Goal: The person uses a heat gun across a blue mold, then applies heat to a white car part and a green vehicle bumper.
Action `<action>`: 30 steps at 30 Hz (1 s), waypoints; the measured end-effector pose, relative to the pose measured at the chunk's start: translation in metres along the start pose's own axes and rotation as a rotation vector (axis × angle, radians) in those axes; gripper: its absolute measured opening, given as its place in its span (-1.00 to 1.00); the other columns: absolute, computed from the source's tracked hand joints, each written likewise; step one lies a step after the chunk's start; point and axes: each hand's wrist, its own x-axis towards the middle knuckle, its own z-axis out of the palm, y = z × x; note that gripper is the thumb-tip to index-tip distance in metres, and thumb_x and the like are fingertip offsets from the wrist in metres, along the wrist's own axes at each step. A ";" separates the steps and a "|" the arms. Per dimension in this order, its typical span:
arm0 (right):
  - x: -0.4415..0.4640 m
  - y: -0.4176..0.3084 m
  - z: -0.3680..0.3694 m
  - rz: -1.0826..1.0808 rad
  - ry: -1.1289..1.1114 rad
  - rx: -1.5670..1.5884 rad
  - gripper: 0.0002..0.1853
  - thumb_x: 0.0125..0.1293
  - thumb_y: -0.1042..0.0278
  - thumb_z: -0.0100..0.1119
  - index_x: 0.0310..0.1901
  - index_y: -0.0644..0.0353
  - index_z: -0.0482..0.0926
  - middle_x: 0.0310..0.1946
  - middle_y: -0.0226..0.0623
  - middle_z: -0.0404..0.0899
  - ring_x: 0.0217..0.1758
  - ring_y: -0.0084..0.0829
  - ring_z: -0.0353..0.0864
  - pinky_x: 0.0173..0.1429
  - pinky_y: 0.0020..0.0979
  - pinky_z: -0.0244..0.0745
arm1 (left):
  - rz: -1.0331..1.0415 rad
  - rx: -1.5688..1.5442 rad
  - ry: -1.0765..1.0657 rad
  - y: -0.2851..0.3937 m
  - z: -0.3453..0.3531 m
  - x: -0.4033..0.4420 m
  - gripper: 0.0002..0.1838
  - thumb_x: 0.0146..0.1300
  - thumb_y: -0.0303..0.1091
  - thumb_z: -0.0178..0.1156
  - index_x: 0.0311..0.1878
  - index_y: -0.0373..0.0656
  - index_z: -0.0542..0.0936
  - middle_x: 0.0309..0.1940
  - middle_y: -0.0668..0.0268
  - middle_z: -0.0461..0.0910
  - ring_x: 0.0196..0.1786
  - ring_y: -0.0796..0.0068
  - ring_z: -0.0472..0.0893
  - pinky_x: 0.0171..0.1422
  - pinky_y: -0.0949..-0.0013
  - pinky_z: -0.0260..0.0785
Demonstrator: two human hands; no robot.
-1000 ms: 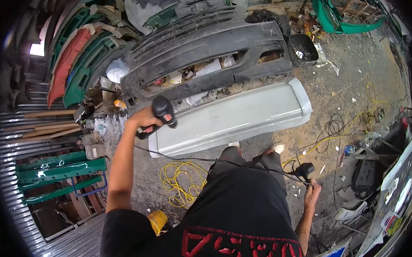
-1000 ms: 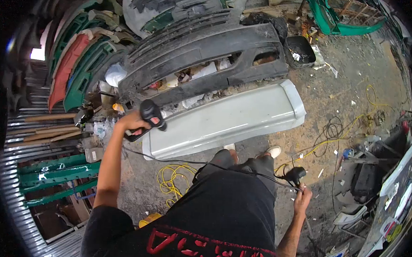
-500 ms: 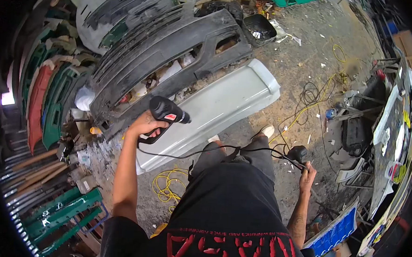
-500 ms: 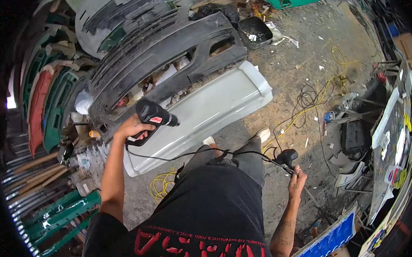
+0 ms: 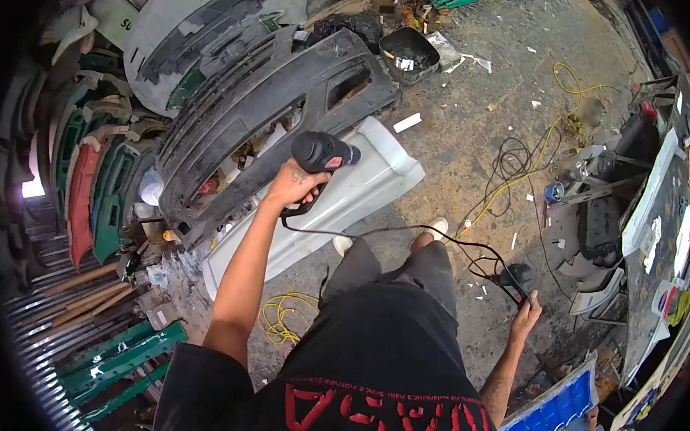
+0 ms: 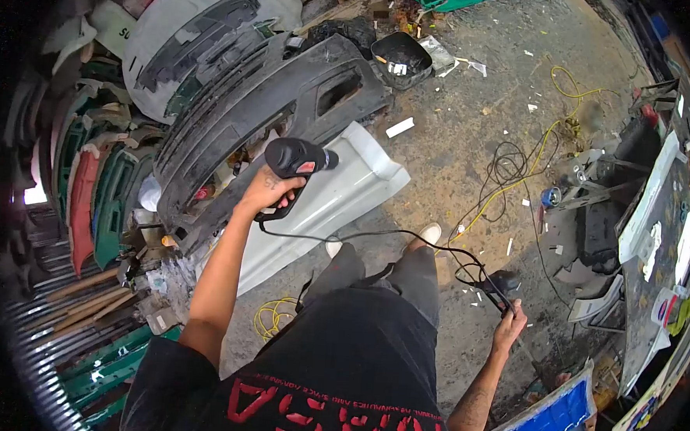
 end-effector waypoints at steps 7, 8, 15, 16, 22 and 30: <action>0.081 0.018 -0.028 -0.046 -0.068 0.055 -0.42 0.48 0.04 -0.19 -0.50 0.40 0.54 -0.75 -0.44 0.14 -0.63 -0.58 0.07 -0.52 -0.37 -0.05 | 0.017 0.125 0.268 0.017 0.003 -0.001 -0.75 0.05 -0.27 0.30 -0.46 -0.31 0.58 -0.70 0.30 0.53 -0.75 0.56 0.47 -0.64 0.46 0.33; 0.089 0.019 -0.029 -0.046 -0.071 0.058 -0.42 0.48 0.04 -0.19 -0.50 0.40 0.54 -0.75 -0.42 0.15 -0.63 -0.58 0.07 -0.52 -0.36 -0.05 | -0.015 0.203 0.278 0.004 0.003 0.005 -0.75 0.05 -0.28 0.31 -0.41 -0.31 0.57 -0.70 0.30 0.53 -0.74 0.56 0.48 -0.65 0.46 0.32; 0.117 0.028 -0.038 -0.044 -0.048 0.090 -0.42 0.48 0.04 -0.21 -0.44 0.45 0.51 -0.74 -0.37 0.14 -0.60 -0.54 0.09 -0.51 -0.31 -0.03 | -0.044 0.015 -0.015 0.048 0.023 -0.037 -0.67 0.02 -0.19 0.35 -0.66 -0.24 0.56 -0.75 0.30 0.53 -0.74 0.56 0.49 -0.61 0.44 0.34; 0.121 0.029 -0.041 -0.052 -0.034 0.091 -0.42 0.48 0.04 -0.21 -0.44 0.45 0.51 -0.74 -0.37 0.14 -0.60 -0.54 0.09 -0.51 -0.31 -0.03 | -0.032 0.075 0.071 0.042 0.025 -0.033 -0.70 0.03 -0.21 0.35 -0.61 -0.25 0.57 -0.74 0.30 0.53 -0.74 0.56 0.49 -0.62 0.45 0.34; 0.150 0.035 -0.055 -0.017 -0.089 -0.081 -0.50 0.47 0.10 -0.18 -0.49 0.37 0.42 -0.70 -0.18 0.26 -0.56 -0.29 0.17 -0.39 -0.25 0.10 | 0.071 0.197 0.282 0.067 0.032 -0.017 -0.77 0.02 -0.31 0.36 -0.40 -0.28 0.58 -0.69 0.30 0.53 -0.73 0.58 0.47 -0.65 0.48 0.29; 0.239 -0.032 -0.058 -0.125 -0.033 -0.099 -0.44 0.48 0.07 -0.19 -0.55 0.36 0.52 -0.76 -0.36 0.15 -0.62 -0.49 0.10 -0.50 -0.32 -0.02 | 0.027 -0.252 -0.049 0.148 0.065 0.052 -0.72 0.05 -0.28 0.38 -0.29 -0.25 0.56 -0.62 0.33 0.55 -0.73 0.64 0.45 -0.66 0.51 0.27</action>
